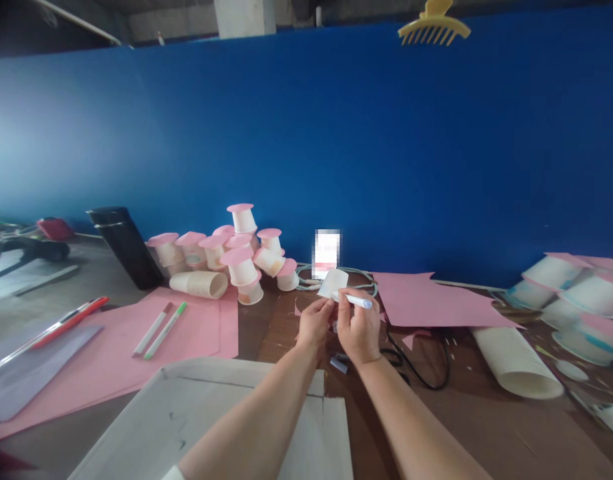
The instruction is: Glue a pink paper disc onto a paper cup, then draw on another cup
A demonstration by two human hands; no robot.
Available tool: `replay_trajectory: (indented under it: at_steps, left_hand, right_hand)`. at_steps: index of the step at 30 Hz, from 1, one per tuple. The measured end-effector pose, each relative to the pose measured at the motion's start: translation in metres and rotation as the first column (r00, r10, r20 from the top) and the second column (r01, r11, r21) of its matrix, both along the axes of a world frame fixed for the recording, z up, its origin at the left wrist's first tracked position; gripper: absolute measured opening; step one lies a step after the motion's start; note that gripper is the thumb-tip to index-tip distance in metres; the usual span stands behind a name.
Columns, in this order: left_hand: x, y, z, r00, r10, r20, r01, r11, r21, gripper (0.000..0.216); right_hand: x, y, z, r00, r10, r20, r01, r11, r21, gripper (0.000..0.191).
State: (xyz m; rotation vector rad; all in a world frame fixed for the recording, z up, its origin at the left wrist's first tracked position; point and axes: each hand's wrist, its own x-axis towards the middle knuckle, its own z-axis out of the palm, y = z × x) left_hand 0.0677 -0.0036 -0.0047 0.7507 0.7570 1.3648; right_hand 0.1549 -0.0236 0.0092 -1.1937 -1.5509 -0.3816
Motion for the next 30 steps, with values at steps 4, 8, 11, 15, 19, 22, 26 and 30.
replay_trajectory:
  at_steps: [4,8,11,15,19,22,26,30]
  left_hand:
    - [-0.0026,-0.0029,0.0049,0.998,0.001,-0.06,0.001,1.0,0.019,0.028]
    - [-0.0018,-0.0015,0.0023,0.998,0.005,-0.061,-0.002,0.999,0.039,0.029]
    - [-0.0011,-0.0008,0.0008,0.998,0.004,-0.057,-0.002,0.999,0.035,0.027]
    - [-0.0018,-0.0016,0.0025,0.997,0.006,-0.073,-0.003,0.999,0.04,0.028]
    - [-0.0016,-0.0014,0.0023,0.998,0.01,-0.067,-0.008,0.999,0.036,0.03]
    - [-0.0002,0.0003,-0.0006,0.999,0.003,-0.035,-0.002,1.0,0.031,0.029]
    - [0.0016,0.0024,-0.0039,1.0,-0.001,0.025,0.001,1.0,0.009,0.027]
    - [0.002,0.0025,-0.0038,0.999,0.004,0.052,-0.004,1.0,-0.006,0.025]
  right_hand:
    - [-0.0005,0.0003,0.0007,1.0,-0.008,0.023,0.008,1.0,0.012,0.017]
    - [0.001,0.0011,-0.0002,0.999,-0.027,0.031,0.026,1.0,0.014,0.017]
    - [0.0015,0.0014,0.0,0.999,-0.03,0.045,0.029,0.999,0.021,0.015]
    - [0.0016,0.002,0.0007,0.998,-0.033,0.052,0.032,0.999,0.03,0.015]
    - [0.0018,0.0019,0.0002,0.999,-0.031,0.042,0.03,0.999,0.018,0.016]
    - [0.0021,0.0013,-0.0002,0.999,-0.024,0.024,0.024,1.0,0.013,0.016]
    - [0.0031,0.0014,-0.0001,0.998,-0.037,-0.05,0.039,0.999,0.032,0.019]
    - [0.0036,0.0021,-0.0004,0.999,-0.03,-0.033,0.031,0.999,0.029,0.018]
